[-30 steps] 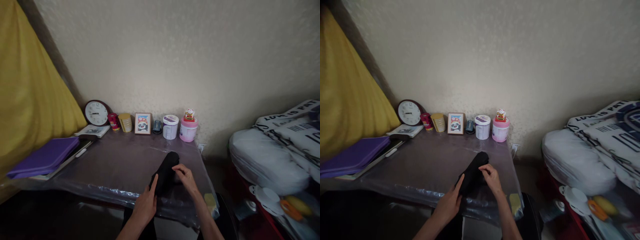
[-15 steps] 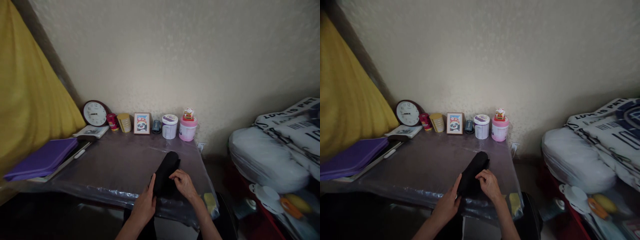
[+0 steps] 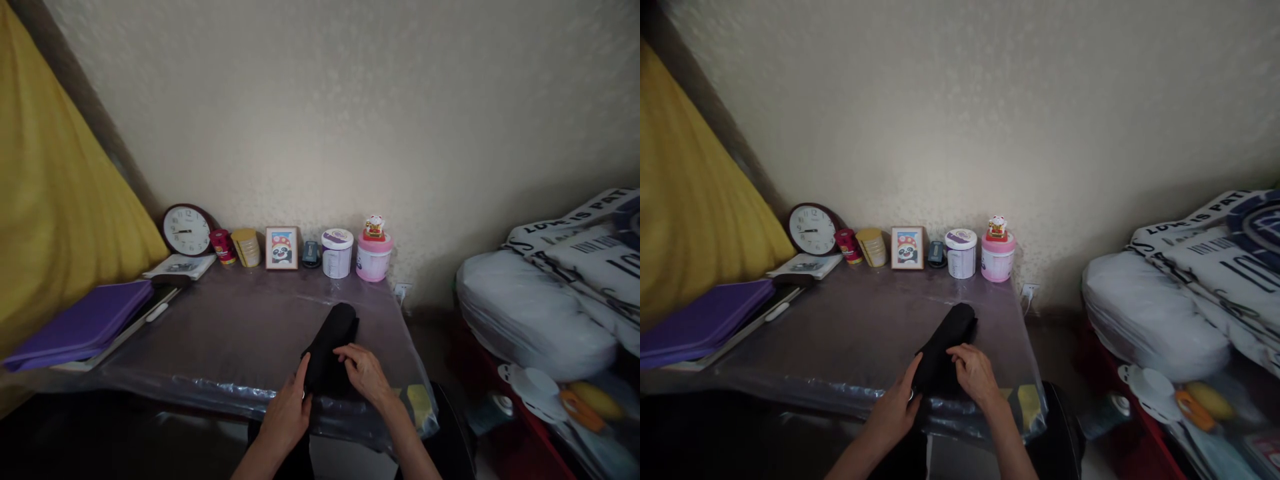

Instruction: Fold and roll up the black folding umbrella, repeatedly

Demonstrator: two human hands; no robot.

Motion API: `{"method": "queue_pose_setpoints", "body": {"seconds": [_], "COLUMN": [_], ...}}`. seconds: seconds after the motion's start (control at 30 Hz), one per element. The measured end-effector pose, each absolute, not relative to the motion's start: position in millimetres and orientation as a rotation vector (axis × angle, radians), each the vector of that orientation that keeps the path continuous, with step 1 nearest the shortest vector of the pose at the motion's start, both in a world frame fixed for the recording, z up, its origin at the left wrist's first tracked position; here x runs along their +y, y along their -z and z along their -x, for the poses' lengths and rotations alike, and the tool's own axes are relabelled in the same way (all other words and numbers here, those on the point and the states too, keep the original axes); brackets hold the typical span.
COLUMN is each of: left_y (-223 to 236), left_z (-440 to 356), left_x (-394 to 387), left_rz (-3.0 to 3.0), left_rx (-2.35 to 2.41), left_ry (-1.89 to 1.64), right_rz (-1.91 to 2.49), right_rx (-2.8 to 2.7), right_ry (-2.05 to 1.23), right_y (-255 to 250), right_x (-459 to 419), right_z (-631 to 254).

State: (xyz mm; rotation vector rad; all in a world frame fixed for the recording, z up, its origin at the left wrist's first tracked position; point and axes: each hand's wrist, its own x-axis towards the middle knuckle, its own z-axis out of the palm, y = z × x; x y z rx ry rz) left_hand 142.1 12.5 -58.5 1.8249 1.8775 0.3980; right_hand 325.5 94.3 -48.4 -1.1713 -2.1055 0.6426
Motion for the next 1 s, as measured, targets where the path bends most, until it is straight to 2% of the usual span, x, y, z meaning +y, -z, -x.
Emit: {"method": "queue_pose_setpoints", "body": {"seconds": [0.27, 0.5, 0.67, 0.77, 0.87, 1.0], "left_y": [59, 60, 58, 50, 43, 48], "left_z": [-135, -119, -100, -98, -107, -120], "left_x": [17, 30, 34, 24, 14, 16], "left_rz": [-1.710, -0.982, -0.940, -1.117, -1.628, -1.802], "left_rx": [1.786, 1.382, 1.510, 1.719, 2.039, 2.221], "left_ry": [-0.515, -0.764, -0.755, -0.760, -0.557, -0.184], "right_rz": [1.216, 1.312, 1.330, 1.323, 1.321, 1.326], "right_rx": [-1.781, -1.512, -1.502, -1.510, -1.519, -1.553], "right_ry": [-0.714, -0.821, -0.854, -0.843, -0.812, -0.757], "right_y": [59, 87, 93, 93, 93, 91], "right_x": [96, 96, 97, 96, 96, 95], "right_z": [-350, -371, -373, -372, -371, -369]}}
